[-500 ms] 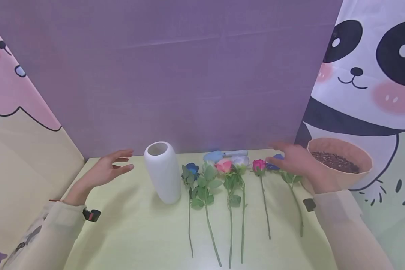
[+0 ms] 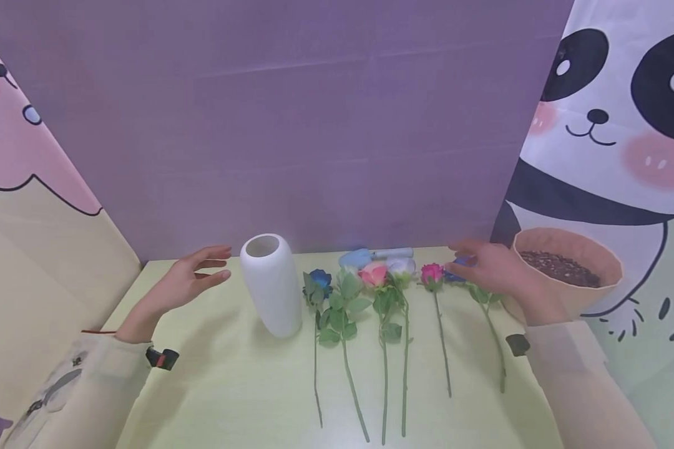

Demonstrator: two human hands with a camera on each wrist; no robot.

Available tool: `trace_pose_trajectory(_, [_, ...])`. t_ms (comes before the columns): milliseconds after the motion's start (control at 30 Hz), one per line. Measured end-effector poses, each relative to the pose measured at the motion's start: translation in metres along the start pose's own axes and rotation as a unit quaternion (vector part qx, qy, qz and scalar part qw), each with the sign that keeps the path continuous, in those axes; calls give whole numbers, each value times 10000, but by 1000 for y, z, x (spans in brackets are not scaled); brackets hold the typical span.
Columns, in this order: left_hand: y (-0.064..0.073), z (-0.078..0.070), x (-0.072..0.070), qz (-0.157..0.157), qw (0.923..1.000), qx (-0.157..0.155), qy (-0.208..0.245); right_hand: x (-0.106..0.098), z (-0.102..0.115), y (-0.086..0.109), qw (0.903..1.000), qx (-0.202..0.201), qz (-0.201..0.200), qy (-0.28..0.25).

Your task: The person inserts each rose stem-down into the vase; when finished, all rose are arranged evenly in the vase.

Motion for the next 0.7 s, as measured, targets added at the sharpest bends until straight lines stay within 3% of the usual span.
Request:
trace_pose_trajectory(467, [-2,-4,12,-128,9982,104,582,6,-12,0,9985,381,70,-395])
trace_pose_trajectory(700, [-4,0,18,-38,9984,95,559,12,-23,4,9973,446,164,-564])
Point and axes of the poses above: each hand's wrist, its own y-axis away from the middle knuckle, its own x-axis out of the palm, z = x × y, the point moved 1 cm from there along -y, towards the middle knuckle, and after that the axes turned 6 degrees about x, right-handed, at the moved point
